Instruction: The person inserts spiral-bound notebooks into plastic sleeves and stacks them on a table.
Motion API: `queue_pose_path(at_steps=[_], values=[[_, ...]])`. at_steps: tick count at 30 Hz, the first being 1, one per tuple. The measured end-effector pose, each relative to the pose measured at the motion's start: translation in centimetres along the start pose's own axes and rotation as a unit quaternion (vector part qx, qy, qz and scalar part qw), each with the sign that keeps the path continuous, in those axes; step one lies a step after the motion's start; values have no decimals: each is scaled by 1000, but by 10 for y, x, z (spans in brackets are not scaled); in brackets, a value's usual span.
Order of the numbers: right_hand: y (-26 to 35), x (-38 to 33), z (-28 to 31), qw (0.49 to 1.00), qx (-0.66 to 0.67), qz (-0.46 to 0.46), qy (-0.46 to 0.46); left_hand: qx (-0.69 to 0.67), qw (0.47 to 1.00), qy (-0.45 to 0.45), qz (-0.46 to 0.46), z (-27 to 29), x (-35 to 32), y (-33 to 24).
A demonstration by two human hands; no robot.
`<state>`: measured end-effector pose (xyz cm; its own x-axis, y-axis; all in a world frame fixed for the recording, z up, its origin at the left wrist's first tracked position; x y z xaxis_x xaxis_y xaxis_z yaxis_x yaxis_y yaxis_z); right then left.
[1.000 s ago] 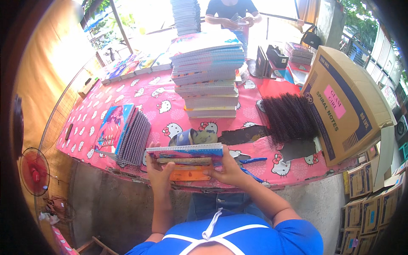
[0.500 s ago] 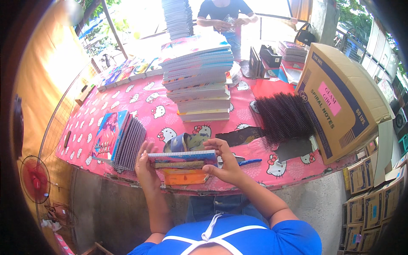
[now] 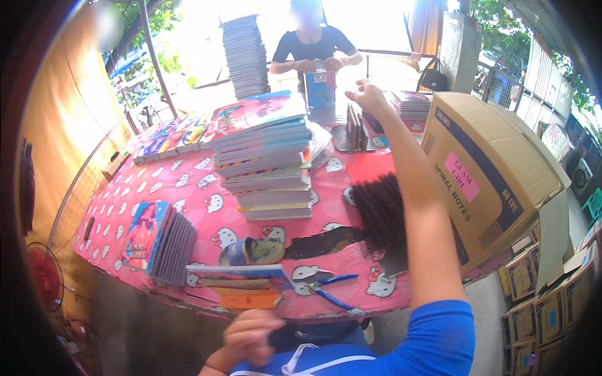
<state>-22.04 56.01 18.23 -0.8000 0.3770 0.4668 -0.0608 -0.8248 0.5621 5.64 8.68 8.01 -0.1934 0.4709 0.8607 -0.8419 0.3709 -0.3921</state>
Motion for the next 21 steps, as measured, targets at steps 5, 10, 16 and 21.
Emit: queue_pose_path(at_steps=[5, 10, 16, 21], values=[[-37, 79, -41, 984, -138, -73, 90, -87, 930, 138, 330, -120, -13, 118], [-41, 122, -75, 972, -180, -54, 140, -54, 888, 136, 436, -140, -46, 145], [-63, 163, -112, 978, -165, -34, 126, 226, 912, 113, 323, -121, -29, 166], [-88, 178, -141, 979, -170, -28, 113, 287, 907, 20, 306, -107, -27, 180]])
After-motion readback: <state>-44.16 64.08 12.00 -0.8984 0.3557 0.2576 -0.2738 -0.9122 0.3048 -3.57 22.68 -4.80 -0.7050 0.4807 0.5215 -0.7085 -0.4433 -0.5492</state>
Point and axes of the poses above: each hand's wrist, its own x-axis towards the middle knuckle, its own z-axis out of the back of the hand, y = z × x, the point moved 7 cm from there along x, towards the middle knuckle, and after that the axes turned 4 degrees about y, right-handed, at the moved point
